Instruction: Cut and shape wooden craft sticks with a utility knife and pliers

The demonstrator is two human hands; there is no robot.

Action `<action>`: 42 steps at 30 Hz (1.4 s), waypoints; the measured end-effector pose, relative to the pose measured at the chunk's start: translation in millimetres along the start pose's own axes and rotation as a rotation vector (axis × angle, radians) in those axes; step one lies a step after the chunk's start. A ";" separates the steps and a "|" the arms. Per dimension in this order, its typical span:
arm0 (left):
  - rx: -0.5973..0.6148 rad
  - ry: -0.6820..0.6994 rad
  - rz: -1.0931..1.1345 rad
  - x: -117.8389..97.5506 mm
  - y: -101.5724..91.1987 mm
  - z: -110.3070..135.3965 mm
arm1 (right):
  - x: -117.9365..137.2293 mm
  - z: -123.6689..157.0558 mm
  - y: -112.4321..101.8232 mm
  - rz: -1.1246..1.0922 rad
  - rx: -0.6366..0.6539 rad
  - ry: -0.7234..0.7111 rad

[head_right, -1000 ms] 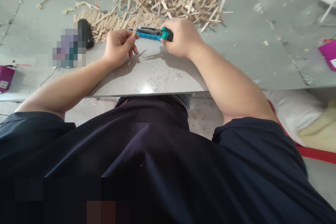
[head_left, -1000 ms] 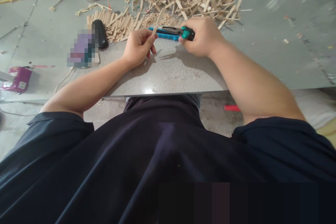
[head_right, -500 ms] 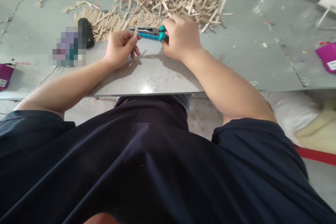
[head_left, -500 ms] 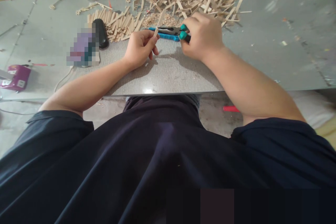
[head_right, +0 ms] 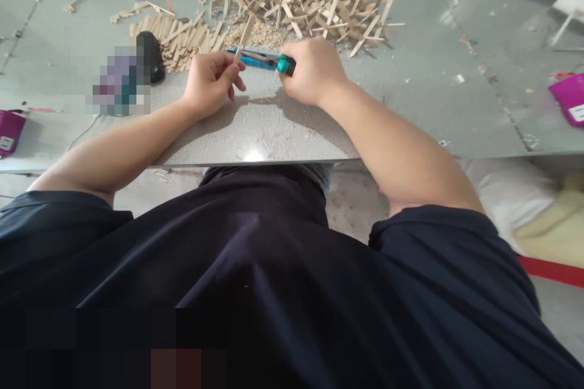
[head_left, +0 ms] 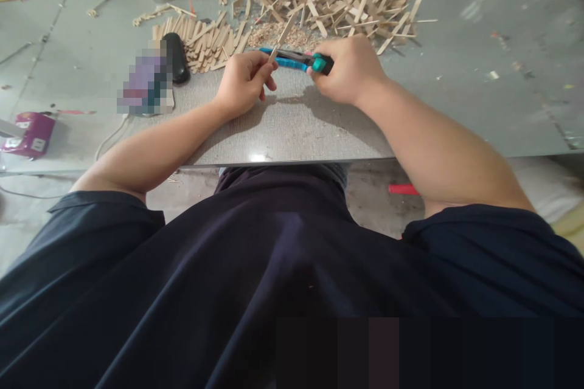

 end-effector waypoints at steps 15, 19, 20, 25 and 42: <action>0.064 0.115 -0.351 -14.0 5.9 -3.4 | -28.3 -13.7 37.3 -0.402 0.281 -0.112; 0.073 0.141 -0.369 -17.2 11.7 -5.3 | -37.1 -14.0 48.3 -0.482 0.380 -0.096; 0.070 0.147 -0.361 -18.5 12.9 -5.5 | -37.6 -14.2 49.3 -0.502 0.391 -0.105; 0.047 0.141 -0.278 -16.0 16.3 -10.8 | -34.3 -12.7 45.2 -0.571 0.411 -0.135; 0.038 0.039 0.164 3.4 1.7 -11.2 | -29.1 -14.3 31.8 -0.195 0.092 -0.136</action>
Point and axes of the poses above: each hand's wrist, its own z-axis away from the middle knuckle, its own y-axis out of the palm, x = y × z, the point moved 9 cm from there along -z, towards the middle knuckle, and after that the axes turned 14 degrees about z, right-handed, at the moved point
